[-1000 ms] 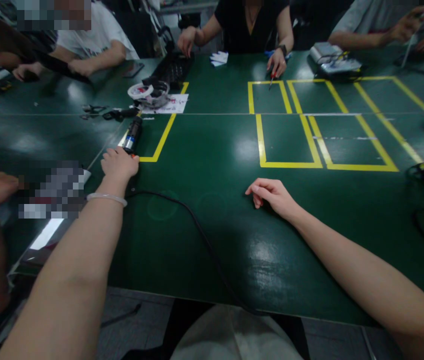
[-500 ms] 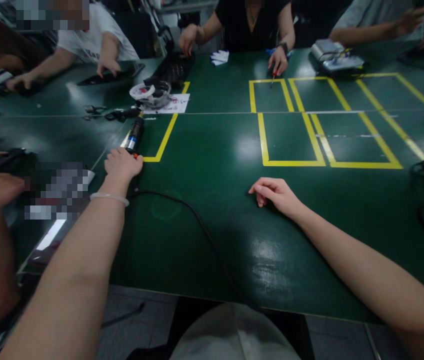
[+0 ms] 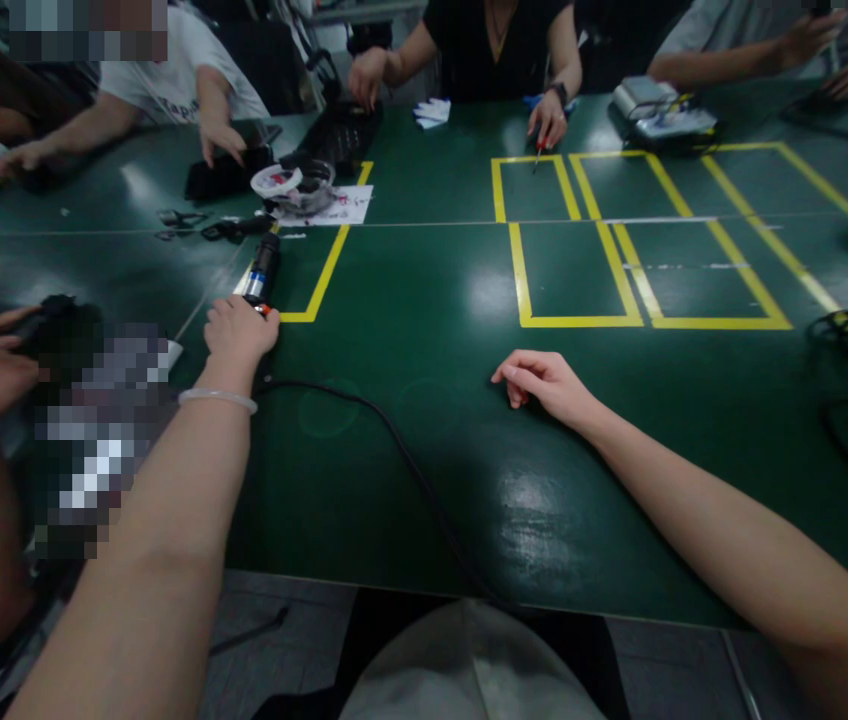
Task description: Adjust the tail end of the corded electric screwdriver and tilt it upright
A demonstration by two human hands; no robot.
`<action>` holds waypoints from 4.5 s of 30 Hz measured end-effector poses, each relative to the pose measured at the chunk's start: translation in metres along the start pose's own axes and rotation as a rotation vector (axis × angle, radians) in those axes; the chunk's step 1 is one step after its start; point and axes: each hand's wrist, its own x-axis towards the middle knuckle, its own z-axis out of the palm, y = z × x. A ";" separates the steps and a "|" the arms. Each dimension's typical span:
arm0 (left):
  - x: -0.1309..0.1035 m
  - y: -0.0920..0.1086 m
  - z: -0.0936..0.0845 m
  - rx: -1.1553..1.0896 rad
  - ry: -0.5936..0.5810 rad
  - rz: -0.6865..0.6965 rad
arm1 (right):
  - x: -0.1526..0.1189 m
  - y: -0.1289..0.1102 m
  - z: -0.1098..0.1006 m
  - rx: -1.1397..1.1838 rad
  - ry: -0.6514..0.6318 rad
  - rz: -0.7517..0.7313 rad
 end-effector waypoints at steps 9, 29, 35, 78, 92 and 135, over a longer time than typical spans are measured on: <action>-0.044 0.019 -0.003 0.025 0.099 0.054 | 0.002 0.001 0.002 -0.030 -0.020 0.008; -0.226 0.155 -0.032 -0.014 0.001 0.801 | -0.003 0.003 0.008 -0.188 -0.096 -0.156; -0.234 0.172 -0.033 -0.072 -0.050 0.890 | -0.003 0.001 0.010 -0.282 -0.123 -0.175; -0.222 0.155 -0.027 -0.246 -0.146 0.949 | -0.010 0.001 0.012 -0.984 -0.118 -0.705; -0.224 0.159 -0.030 -0.207 -0.138 0.934 | -0.014 0.001 0.012 -0.895 -0.127 -0.629; 0.002 0.006 -0.001 0.017 -0.008 0.024 | -0.001 0.005 0.001 -0.411 0.031 -0.163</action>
